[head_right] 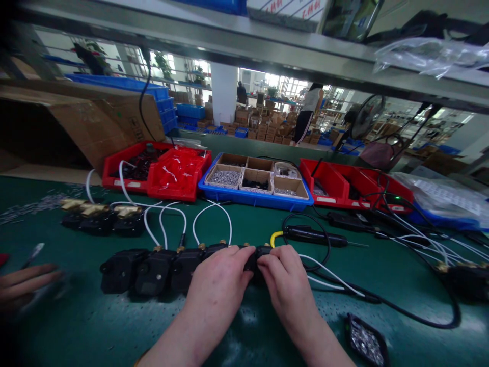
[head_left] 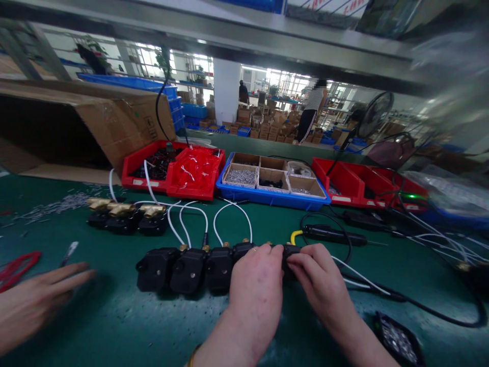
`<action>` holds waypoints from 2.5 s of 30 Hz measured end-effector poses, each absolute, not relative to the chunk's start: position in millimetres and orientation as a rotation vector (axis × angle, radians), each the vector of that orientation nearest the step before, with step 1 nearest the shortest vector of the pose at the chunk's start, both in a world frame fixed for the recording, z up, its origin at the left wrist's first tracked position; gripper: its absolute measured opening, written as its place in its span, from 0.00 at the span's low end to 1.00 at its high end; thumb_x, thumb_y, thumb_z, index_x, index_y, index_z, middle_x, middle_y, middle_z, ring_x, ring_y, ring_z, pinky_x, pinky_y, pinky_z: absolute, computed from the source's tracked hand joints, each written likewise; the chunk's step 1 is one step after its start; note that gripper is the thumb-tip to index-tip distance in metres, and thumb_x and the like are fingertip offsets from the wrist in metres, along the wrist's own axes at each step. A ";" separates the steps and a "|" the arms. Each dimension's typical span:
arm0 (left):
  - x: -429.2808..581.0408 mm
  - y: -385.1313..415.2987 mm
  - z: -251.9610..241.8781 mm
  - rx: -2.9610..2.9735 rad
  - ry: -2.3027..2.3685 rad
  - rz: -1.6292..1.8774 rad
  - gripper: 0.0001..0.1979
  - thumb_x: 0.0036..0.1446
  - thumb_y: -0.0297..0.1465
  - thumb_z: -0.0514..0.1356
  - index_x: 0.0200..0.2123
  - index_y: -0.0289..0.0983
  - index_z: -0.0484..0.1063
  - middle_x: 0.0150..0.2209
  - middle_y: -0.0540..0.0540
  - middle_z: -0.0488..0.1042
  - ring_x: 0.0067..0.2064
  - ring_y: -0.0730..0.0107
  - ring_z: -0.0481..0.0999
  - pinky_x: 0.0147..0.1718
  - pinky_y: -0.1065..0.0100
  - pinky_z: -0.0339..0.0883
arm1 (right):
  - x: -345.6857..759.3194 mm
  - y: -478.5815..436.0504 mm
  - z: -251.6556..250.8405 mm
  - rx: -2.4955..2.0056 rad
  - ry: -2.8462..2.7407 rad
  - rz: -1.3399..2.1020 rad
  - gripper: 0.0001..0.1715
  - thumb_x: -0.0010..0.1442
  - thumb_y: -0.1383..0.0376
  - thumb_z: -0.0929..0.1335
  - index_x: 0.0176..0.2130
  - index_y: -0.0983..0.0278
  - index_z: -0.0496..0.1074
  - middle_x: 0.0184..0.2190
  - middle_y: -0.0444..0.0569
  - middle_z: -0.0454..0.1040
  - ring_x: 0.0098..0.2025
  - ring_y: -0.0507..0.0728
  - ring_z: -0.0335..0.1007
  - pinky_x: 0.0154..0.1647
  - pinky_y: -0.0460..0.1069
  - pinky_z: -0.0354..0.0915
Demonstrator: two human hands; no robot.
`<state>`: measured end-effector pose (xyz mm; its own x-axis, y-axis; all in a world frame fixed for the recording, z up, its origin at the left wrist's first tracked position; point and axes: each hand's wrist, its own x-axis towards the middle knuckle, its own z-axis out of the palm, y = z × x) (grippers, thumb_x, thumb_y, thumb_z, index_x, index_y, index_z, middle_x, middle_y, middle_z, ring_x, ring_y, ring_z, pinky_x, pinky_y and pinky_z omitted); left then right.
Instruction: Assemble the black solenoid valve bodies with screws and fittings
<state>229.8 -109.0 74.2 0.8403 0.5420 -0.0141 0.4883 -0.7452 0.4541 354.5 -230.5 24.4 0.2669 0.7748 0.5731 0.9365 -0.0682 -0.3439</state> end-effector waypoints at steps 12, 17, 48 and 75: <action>227.1 -108.0 74.5 2.548 0.760 0.206 0.20 0.60 0.23 0.63 0.55 0.43 0.76 0.48 0.45 0.80 0.50 0.56 0.80 0.51 0.57 0.74 | 357.0 -234.2 24.8 -1.828 -1.268 -0.313 0.06 0.70 0.63 0.68 0.42 0.58 0.78 0.38 0.48 0.72 0.39 0.57 0.72 0.39 0.51 0.70; 219.5 -113.5 77.2 2.306 0.703 0.412 0.15 0.61 0.24 0.63 0.48 0.46 0.80 0.45 0.49 0.80 0.47 0.61 0.79 0.49 0.61 0.72 | 347.2 -241.1 42.2 -1.819 -0.958 0.148 0.11 0.69 0.56 0.68 0.41 0.59 0.76 0.32 0.46 0.76 0.34 0.56 0.73 0.35 0.50 0.69; 202.8 -131.6 70.4 1.169 0.633 0.206 0.22 0.47 0.49 0.70 0.34 0.36 0.80 0.24 0.54 0.63 0.26 0.75 0.55 0.27 0.72 0.49 | 308.8 -255.1 64.3 -1.507 -1.062 0.053 0.02 0.67 0.64 0.72 0.39 0.57 0.78 0.34 0.43 0.75 0.38 0.53 0.71 0.40 0.47 0.66; 211.4 -124.3 69.4 1.909 0.714 0.400 0.20 0.57 0.21 0.60 0.49 0.45 0.82 0.44 0.49 0.81 0.44 0.65 0.79 0.47 0.65 0.69 | 333.4 -250.9 46.6 -1.873 -1.240 -0.046 0.08 0.70 0.66 0.66 0.37 0.59 0.73 0.34 0.45 0.71 0.35 0.54 0.68 0.35 0.48 0.64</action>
<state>211.4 -124.3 69.4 0.7695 0.6375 -0.0380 0.3006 -0.3091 0.9023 333.4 -250.9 46.6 0.5038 0.7323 0.4582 0.7639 -0.1301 -0.6321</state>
